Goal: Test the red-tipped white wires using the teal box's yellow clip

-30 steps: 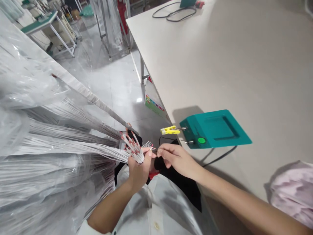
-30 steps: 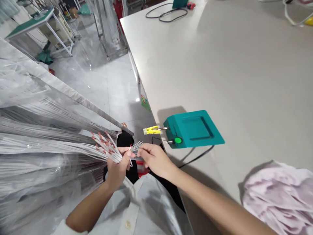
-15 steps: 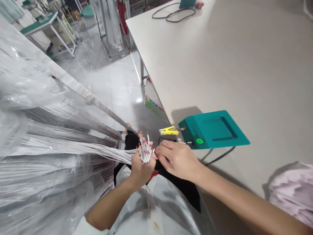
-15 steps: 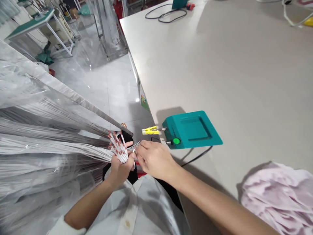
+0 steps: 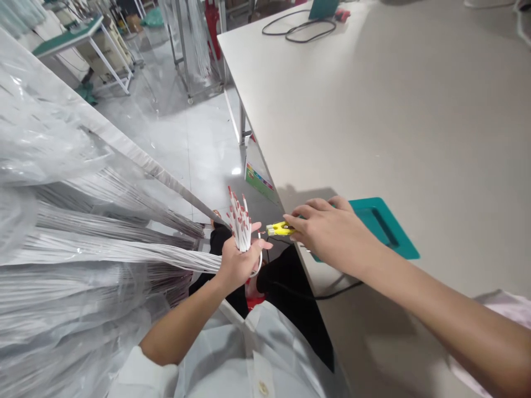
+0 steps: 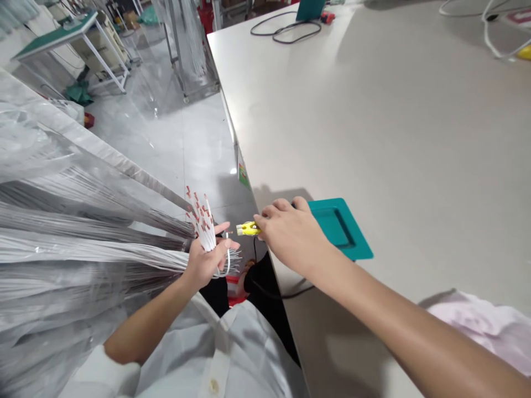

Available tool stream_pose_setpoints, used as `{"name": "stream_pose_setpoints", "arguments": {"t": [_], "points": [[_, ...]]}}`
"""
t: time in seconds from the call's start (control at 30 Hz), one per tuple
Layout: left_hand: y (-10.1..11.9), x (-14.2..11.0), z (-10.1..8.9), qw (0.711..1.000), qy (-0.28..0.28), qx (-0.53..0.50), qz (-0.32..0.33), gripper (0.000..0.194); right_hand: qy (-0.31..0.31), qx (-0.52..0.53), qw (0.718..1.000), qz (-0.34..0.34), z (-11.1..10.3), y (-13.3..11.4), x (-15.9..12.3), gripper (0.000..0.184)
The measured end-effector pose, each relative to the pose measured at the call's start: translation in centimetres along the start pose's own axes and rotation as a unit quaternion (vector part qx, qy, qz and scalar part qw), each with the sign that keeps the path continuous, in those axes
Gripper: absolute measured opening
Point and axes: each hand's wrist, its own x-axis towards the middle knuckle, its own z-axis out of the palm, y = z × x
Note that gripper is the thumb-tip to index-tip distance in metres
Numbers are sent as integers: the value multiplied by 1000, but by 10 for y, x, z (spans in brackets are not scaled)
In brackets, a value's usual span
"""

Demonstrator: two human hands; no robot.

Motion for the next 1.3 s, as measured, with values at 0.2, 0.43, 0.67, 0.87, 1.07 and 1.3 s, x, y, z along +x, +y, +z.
{"name": "stream_pose_setpoints", "arguments": {"t": [0.2, 0.43, 0.67, 0.87, 1.07, 1.3], "points": [[-3, 11, 3, 999, -50, 0, -3, 60, 1, 35, 999, -3, 1, 4, 7, 14], [-15, 18, 6, 999, -25, 24, 6, 53, -4, 58, 998, 12, 4, 6, 5, 15], [-24, 21, 8, 997, -7, 57, 50, 37, -19, 40, 999, 12, 2, 6, 5, 11], [-24, 19, 10, 996, 15, 63, 62, 33, -4, 7, 1000, 14, 6, 2, 3, 32], [-24, 18, 5, 995, 34, 71, 60, 32, 14, 21, 1000, 7, 14, 6, 2, 39], [-15, 6, -7, 999, 10, 46, 19, 44, 152, 175, 973, -11, 6, -9, -8, 37]]}}
